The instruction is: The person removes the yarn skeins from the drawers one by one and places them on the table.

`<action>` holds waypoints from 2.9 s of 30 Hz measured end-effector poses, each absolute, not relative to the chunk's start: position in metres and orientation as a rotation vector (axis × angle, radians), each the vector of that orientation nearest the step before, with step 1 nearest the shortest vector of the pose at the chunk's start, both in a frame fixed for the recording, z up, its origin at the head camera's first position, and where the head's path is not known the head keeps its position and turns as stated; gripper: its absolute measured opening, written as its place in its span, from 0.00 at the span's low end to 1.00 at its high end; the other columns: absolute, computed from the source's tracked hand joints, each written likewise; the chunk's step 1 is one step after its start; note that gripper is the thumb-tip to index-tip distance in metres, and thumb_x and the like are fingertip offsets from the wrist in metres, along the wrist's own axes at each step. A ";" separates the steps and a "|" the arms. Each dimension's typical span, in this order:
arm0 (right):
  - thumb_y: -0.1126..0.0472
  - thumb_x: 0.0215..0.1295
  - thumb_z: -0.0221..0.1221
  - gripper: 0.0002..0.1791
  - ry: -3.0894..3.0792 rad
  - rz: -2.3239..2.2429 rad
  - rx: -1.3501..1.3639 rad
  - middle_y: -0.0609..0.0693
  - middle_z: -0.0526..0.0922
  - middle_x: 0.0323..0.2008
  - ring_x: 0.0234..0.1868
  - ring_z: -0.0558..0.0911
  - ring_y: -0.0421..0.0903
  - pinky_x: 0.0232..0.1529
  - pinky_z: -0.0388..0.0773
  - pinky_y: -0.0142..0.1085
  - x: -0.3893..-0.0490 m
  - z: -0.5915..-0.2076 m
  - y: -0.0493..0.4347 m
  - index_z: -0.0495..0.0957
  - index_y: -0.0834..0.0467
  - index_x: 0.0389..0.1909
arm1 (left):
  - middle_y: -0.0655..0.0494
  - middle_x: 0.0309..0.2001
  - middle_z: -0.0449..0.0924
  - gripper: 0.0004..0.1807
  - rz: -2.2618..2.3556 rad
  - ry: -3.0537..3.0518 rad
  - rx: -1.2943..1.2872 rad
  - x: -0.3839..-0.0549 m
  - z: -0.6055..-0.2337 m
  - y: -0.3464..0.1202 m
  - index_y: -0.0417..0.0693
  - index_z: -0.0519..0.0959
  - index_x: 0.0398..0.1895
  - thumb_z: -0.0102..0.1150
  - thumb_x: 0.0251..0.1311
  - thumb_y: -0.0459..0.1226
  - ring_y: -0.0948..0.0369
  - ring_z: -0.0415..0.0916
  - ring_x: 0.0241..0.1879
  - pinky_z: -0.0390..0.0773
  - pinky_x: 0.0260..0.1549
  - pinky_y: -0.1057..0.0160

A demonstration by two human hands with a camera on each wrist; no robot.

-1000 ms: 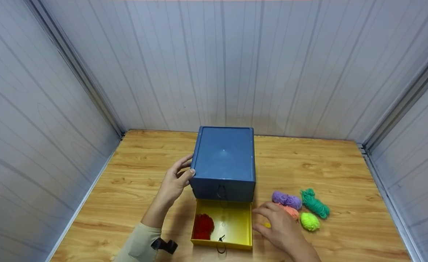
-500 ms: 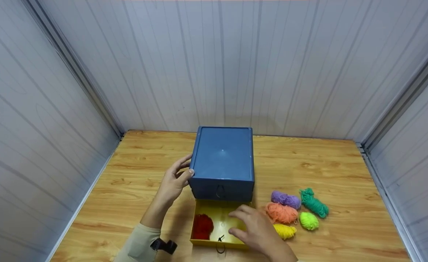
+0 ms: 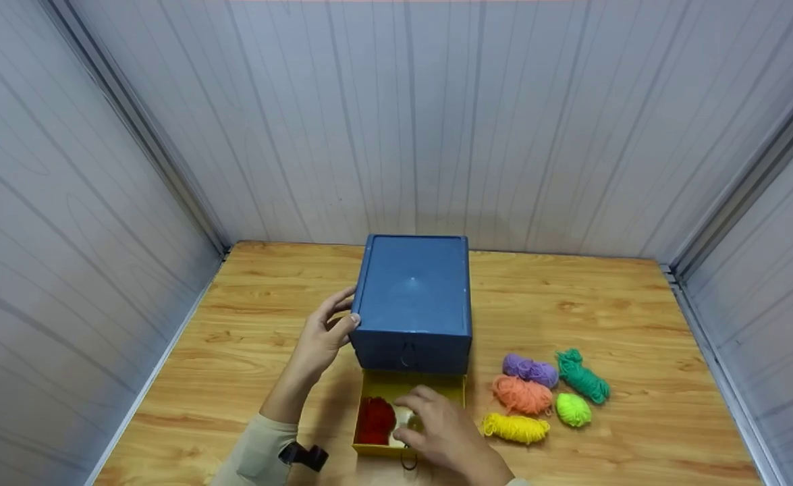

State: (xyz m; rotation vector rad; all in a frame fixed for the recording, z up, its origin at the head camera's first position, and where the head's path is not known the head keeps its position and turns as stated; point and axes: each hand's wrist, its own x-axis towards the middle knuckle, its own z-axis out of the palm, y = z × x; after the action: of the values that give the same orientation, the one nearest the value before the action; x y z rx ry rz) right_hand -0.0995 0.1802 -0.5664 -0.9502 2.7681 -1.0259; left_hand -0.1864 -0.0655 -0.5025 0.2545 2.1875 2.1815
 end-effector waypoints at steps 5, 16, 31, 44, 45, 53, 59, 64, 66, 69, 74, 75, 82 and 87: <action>0.54 0.62 0.71 0.22 2.793 -0.975 -0.975 0.48 0.84 0.47 0.43 0.85 0.46 0.45 0.84 0.42 -0.101 -0.573 0.167 0.83 0.55 0.56 | 0.41 0.65 0.72 0.31 2.174 2.192 0.250 -0.186 -0.504 -0.066 0.53 0.69 0.75 0.59 0.69 0.36 0.48 0.78 0.58 0.81 0.54 0.54; 0.50 0.68 0.66 0.25 2.675 -0.881 -0.843 0.53 0.82 0.59 0.57 0.82 0.54 0.57 0.80 0.54 -0.112 -0.581 0.150 0.79 0.53 0.64 | 0.40 0.65 0.73 0.31 2.190 2.183 0.281 -0.187 -0.503 -0.065 0.52 0.69 0.75 0.60 0.68 0.36 0.48 0.78 0.57 0.81 0.55 0.54; 0.48 0.67 0.67 0.23 2.569 -0.928 -0.790 0.51 0.82 0.60 0.58 0.81 0.50 0.61 0.78 0.52 -0.120 -0.593 0.144 0.80 0.51 0.60 | 0.40 0.65 0.72 0.31 2.196 2.162 0.294 -0.188 -0.505 -0.066 0.50 0.68 0.76 0.59 0.70 0.35 0.47 0.78 0.59 0.81 0.55 0.55; 0.57 0.66 0.68 0.22 2.542 -0.944 -0.688 0.51 0.84 0.57 0.54 0.81 0.47 0.59 0.79 0.51 -0.121 -0.593 0.142 0.78 0.53 0.60 | 0.37 0.65 0.72 0.31 2.204 2.164 0.308 -0.188 -0.506 -0.066 0.47 0.67 0.76 0.59 0.70 0.35 0.46 0.78 0.59 0.81 0.55 0.56; 0.57 0.66 0.68 0.23 2.543 -0.940 -0.692 0.51 0.83 0.58 0.55 0.81 0.48 0.60 0.79 0.52 -0.121 -0.593 0.142 0.78 0.53 0.61 | 0.37 0.65 0.71 0.31 2.206 2.163 0.307 -0.188 -0.506 -0.066 0.47 0.67 0.76 0.59 0.69 0.34 0.46 0.78 0.59 0.81 0.55 0.56; 0.58 0.63 0.69 0.17 2.575 -0.941 -0.737 0.48 0.84 0.52 0.50 0.81 0.45 0.56 0.81 0.48 -0.126 -0.594 0.140 0.82 0.53 0.53 | 0.37 0.65 0.72 0.31 2.224 2.166 0.282 -0.189 -0.501 -0.068 0.45 0.68 0.75 0.59 0.69 0.33 0.47 0.79 0.57 0.81 0.54 0.57; 0.59 0.61 0.68 0.15 2.612 -0.978 -0.762 0.47 0.83 0.48 0.47 0.81 0.43 0.52 0.82 0.43 -0.124 -0.597 0.141 0.82 0.53 0.49 | 0.38 0.65 0.72 0.31 2.212 2.169 0.285 -0.189 -0.504 -0.067 0.46 0.68 0.75 0.60 0.69 0.34 0.47 0.78 0.58 0.80 0.55 0.56; 0.61 0.60 0.68 0.13 2.640 -1.027 -0.799 0.46 0.83 0.45 0.44 0.81 0.41 0.50 0.82 0.42 -0.122 -0.599 0.143 0.83 0.54 0.46 | 0.38 0.65 0.72 0.31 2.206 2.159 0.297 -0.188 -0.504 -0.066 0.47 0.68 0.76 0.59 0.70 0.35 0.46 0.77 0.59 0.80 0.56 0.55; 0.61 0.60 0.68 0.12 2.647 -1.037 -0.799 0.45 0.83 0.44 0.44 0.81 0.41 0.51 0.83 0.42 -0.123 -0.598 0.143 0.83 0.54 0.46 | 0.38 0.65 0.72 0.31 2.210 2.162 0.295 -0.188 -0.503 -0.067 0.47 0.68 0.75 0.59 0.70 0.34 0.46 0.77 0.59 0.81 0.55 0.56; 0.61 0.61 0.68 0.12 2.656 -1.048 -0.800 0.46 0.84 0.45 0.45 0.81 0.42 0.51 0.83 0.43 -0.123 -0.597 0.143 0.83 0.54 0.45 | 0.39 0.65 0.72 0.31 2.207 2.171 0.285 -0.188 -0.501 -0.068 0.48 0.68 0.75 0.59 0.69 0.34 0.47 0.78 0.59 0.81 0.55 0.56; 0.61 0.60 0.69 0.11 2.676 -1.067 -0.791 0.46 0.84 0.44 0.44 0.82 0.42 0.50 0.83 0.43 -0.121 -0.596 0.146 0.83 0.53 0.44 | 0.37 0.64 0.73 0.31 2.216 2.172 0.280 -0.189 -0.502 -0.066 0.48 0.69 0.75 0.60 0.68 0.33 0.46 0.78 0.58 0.81 0.54 0.55; 0.61 0.61 0.69 0.11 2.683 -1.071 -0.788 0.46 0.84 0.44 0.44 0.81 0.42 0.50 0.83 0.42 -0.120 -0.596 0.148 0.83 0.53 0.44 | 0.37 0.63 0.73 0.31 2.222 2.166 0.283 -0.190 -0.503 -0.064 0.47 0.69 0.74 0.59 0.68 0.33 0.46 0.78 0.58 0.81 0.54 0.55; 0.62 0.59 0.70 0.12 2.738 -1.130 -0.790 0.45 0.84 0.43 0.43 0.82 0.43 0.48 0.84 0.43 -0.113 -0.596 0.154 0.83 0.53 0.43 | 0.39 0.64 0.73 0.31 2.215 2.154 0.281 -0.188 -0.506 -0.062 0.50 0.69 0.75 0.59 0.68 0.34 0.47 0.79 0.57 0.81 0.55 0.54; 0.61 0.58 0.72 0.12 2.778 -1.151 -0.785 0.43 0.84 0.41 0.42 0.82 0.42 0.45 0.83 0.40 -0.110 -0.592 0.157 0.83 0.51 0.42 | 0.39 0.64 0.73 0.31 2.210 2.165 0.270 -0.187 -0.506 -0.063 0.49 0.69 0.75 0.59 0.68 0.34 0.47 0.78 0.57 0.81 0.55 0.54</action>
State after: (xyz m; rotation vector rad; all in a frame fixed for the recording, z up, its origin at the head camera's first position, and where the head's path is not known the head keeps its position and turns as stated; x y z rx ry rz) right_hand -0.1096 0.1565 -0.5924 -0.7855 2.7778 -1.1512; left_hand -0.1871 -0.0630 -0.5060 0.2697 2.1654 2.2100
